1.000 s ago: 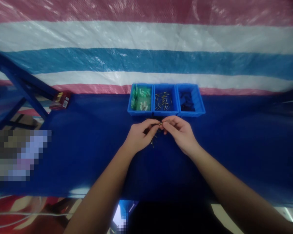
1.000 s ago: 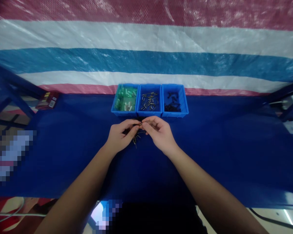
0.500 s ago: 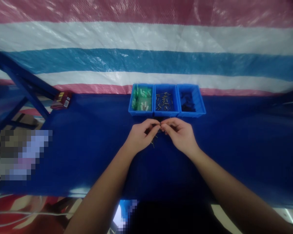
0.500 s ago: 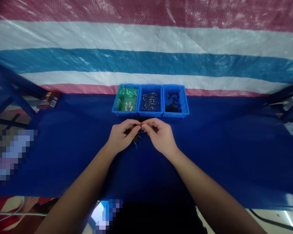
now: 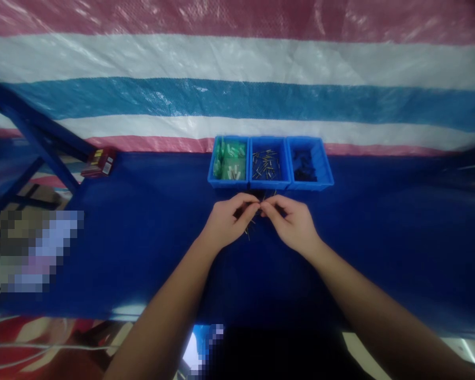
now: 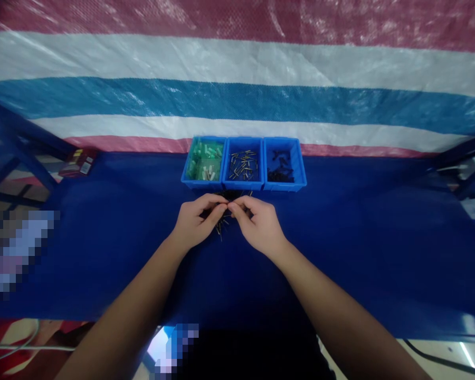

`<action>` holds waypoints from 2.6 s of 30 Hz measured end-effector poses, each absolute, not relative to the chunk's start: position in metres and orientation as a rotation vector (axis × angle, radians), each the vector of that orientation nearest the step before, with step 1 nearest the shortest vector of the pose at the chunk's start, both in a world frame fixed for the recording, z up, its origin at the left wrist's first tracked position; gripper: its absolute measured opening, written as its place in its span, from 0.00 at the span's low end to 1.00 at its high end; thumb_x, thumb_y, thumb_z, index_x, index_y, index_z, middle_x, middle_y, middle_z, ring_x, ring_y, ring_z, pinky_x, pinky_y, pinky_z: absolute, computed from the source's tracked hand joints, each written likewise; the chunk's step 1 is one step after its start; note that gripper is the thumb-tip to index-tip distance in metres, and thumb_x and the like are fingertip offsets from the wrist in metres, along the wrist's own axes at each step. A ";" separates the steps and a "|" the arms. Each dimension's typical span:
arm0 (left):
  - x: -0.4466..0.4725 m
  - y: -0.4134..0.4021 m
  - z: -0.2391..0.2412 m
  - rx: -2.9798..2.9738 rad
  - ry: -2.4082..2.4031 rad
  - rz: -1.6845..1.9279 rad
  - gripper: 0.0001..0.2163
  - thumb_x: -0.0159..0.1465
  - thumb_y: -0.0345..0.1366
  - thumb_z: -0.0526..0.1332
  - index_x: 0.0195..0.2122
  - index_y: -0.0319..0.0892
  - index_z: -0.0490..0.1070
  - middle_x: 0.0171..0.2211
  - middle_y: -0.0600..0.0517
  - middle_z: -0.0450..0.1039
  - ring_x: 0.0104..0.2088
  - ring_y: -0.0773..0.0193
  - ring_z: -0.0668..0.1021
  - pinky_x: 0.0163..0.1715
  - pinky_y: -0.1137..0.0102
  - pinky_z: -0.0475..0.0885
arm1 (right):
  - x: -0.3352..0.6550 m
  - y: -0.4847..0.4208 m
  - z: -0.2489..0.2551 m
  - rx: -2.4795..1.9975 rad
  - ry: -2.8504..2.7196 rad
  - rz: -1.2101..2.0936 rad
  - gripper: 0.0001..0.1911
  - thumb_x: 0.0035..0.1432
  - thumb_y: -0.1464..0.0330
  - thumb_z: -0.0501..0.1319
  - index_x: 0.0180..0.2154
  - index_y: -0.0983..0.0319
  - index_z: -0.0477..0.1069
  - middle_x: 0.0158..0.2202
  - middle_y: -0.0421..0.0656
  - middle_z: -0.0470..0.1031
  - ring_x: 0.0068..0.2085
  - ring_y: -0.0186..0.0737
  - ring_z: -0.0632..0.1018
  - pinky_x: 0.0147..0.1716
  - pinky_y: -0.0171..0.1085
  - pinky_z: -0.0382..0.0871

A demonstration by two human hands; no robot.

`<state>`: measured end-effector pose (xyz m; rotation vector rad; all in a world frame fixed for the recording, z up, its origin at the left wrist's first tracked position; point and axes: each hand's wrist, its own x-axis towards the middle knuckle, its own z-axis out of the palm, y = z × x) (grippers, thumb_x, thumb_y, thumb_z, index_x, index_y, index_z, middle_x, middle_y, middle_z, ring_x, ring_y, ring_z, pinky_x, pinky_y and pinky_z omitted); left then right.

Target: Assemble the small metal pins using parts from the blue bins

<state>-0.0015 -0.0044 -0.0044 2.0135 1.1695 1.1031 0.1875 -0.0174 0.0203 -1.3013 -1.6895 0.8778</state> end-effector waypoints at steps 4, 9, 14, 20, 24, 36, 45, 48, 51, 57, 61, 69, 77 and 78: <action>-0.001 -0.005 -0.004 2.018 1.133 1.105 0.07 0.69 0.39 0.62 0.43 0.44 0.77 0.33 0.54 0.81 0.27 0.71 0.79 0.29 0.77 0.72 | 0.189 -0.017 0.021 -1.333 -1.709 0.891 0.19 0.68 0.60 0.59 0.26 0.61 0.74 0.25 0.40 0.77 0.27 0.34 0.76 0.28 0.34 0.67; 0.000 -0.004 -0.003 2.039 1.160 1.107 0.07 0.70 0.39 0.61 0.41 0.43 0.77 0.31 0.55 0.80 0.26 0.71 0.78 0.29 0.76 0.71 | 0.189 -0.017 0.019 -1.333 -1.671 0.964 0.19 0.68 0.58 0.58 0.28 0.61 0.76 0.24 0.40 0.77 0.27 0.34 0.77 0.30 0.34 0.69; -0.003 -0.003 -0.004 2.026 1.195 1.111 0.09 0.71 0.39 0.59 0.41 0.42 0.76 0.30 0.55 0.79 0.25 0.72 0.77 0.27 0.77 0.69 | 0.184 -0.017 0.015 -1.263 -1.615 0.920 0.08 0.62 0.64 0.66 0.40 0.60 0.79 0.32 0.41 0.81 0.31 0.36 0.79 0.31 0.35 0.71; -0.002 -0.003 -0.003 2.055 1.180 1.099 0.09 0.71 0.40 0.59 0.39 0.42 0.76 0.28 0.55 0.77 0.24 0.72 0.76 0.27 0.76 0.69 | 0.187 -0.018 0.017 -1.271 -1.616 0.866 0.07 0.62 0.64 0.66 0.37 0.60 0.80 0.31 0.41 0.81 0.31 0.36 0.79 0.32 0.35 0.71; -0.002 -0.003 -0.002 2.062 1.173 1.088 0.09 0.71 0.40 0.59 0.39 0.42 0.76 0.29 0.55 0.78 0.25 0.72 0.76 0.27 0.76 0.69 | 0.189 -0.018 0.019 -1.327 -1.649 0.921 0.16 0.66 0.60 0.62 0.28 0.61 0.78 0.26 0.41 0.79 0.28 0.35 0.78 0.30 0.35 0.70; -0.003 -0.003 -0.002 2.025 1.198 1.044 0.10 0.72 0.40 0.57 0.38 0.42 0.75 0.28 0.56 0.77 0.25 0.72 0.76 0.28 0.76 0.68 | 0.186 -0.017 0.017 -1.253 -1.660 0.854 0.06 0.62 0.64 0.67 0.36 0.60 0.80 0.33 0.41 0.82 0.32 0.36 0.79 0.32 0.35 0.71; -0.002 -0.004 -0.003 2.056 1.217 1.009 0.11 0.72 0.42 0.58 0.37 0.42 0.74 0.26 0.57 0.75 0.23 0.72 0.74 0.25 0.76 0.66 | 0.186 -0.018 0.019 -1.345 -1.633 0.974 0.20 0.67 0.57 0.60 0.27 0.61 0.76 0.25 0.41 0.78 0.27 0.35 0.77 0.29 0.35 0.69; -0.002 -0.003 -0.004 2.042 1.250 1.002 0.12 0.72 0.43 0.57 0.38 0.42 0.73 0.27 0.55 0.76 0.24 0.70 0.76 0.25 0.75 0.67 | 0.184 -0.018 0.018 -1.318 -1.625 0.927 0.10 0.62 0.60 0.65 0.36 0.60 0.78 0.30 0.41 0.80 0.30 0.36 0.78 0.29 0.36 0.70; -0.003 -0.002 -0.004 2.030 1.262 0.997 0.12 0.72 0.43 0.57 0.39 0.42 0.74 0.27 0.55 0.77 0.25 0.70 0.77 0.26 0.75 0.67 | 0.184 -0.018 0.016 -1.247 -1.668 0.866 0.07 0.60 0.64 0.67 0.41 0.59 0.78 0.33 0.41 0.81 0.32 0.37 0.78 0.31 0.36 0.71; -0.002 -0.004 -0.003 2.048 1.224 1.020 0.11 0.72 0.42 0.57 0.40 0.43 0.75 0.29 0.55 0.78 0.26 0.70 0.77 0.29 0.75 0.69 | 0.186 -0.017 0.018 -1.312 -1.684 0.807 0.07 0.64 0.64 0.65 0.34 0.60 0.78 0.31 0.41 0.80 0.31 0.37 0.78 0.32 0.36 0.70; 0.000 -0.005 -0.003 2.001 1.166 1.031 0.08 0.71 0.41 0.60 0.43 0.44 0.75 0.30 0.55 0.79 0.26 0.71 0.77 0.27 0.76 0.70 | 0.188 -0.017 0.020 -1.342 -1.674 0.814 0.19 0.68 0.60 0.60 0.26 0.61 0.75 0.25 0.40 0.77 0.28 0.36 0.77 0.32 0.37 0.68; -0.003 -0.004 -0.003 2.048 1.205 1.035 0.10 0.72 0.42 0.57 0.41 0.43 0.74 0.31 0.54 0.78 0.26 0.70 0.76 0.28 0.75 0.69 | 0.186 -0.018 0.016 -1.271 -1.626 0.888 0.08 0.64 0.62 0.63 0.41 0.59 0.77 0.33 0.41 0.80 0.32 0.37 0.79 0.32 0.37 0.71; -0.001 -0.004 -0.003 2.048 1.191 1.037 0.10 0.72 0.42 0.57 0.43 0.43 0.75 0.33 0.53 0.79 0.27 0.69 0.78 0.29 0.75 0.70 | 0.187 -0.018 0.020 -1.344 -1.658 0.867 0.15 0.67 0.61 0.59 0.31 0.61 0.76 0.28 0.42 0.79 0.29 0.37 0.78 0.31 0.37 0.71; -0.001 -0.004 -0.003 2.035 1.192 1.039 0.10 0.72 0.42 0.58 0.43 0.43 0.75 0.33 0.53 0.80 0.27 0.70 0.78 0.29 0.75 0.70 | 0.187 -0.018 0.020 -1.346 -1.657 0.875 0.16 0.68 0.60 0.59 0.30 0.61 0.75 0.27 0.42 0.79 0.29 0.37 0.78 0.31 0.37 0.71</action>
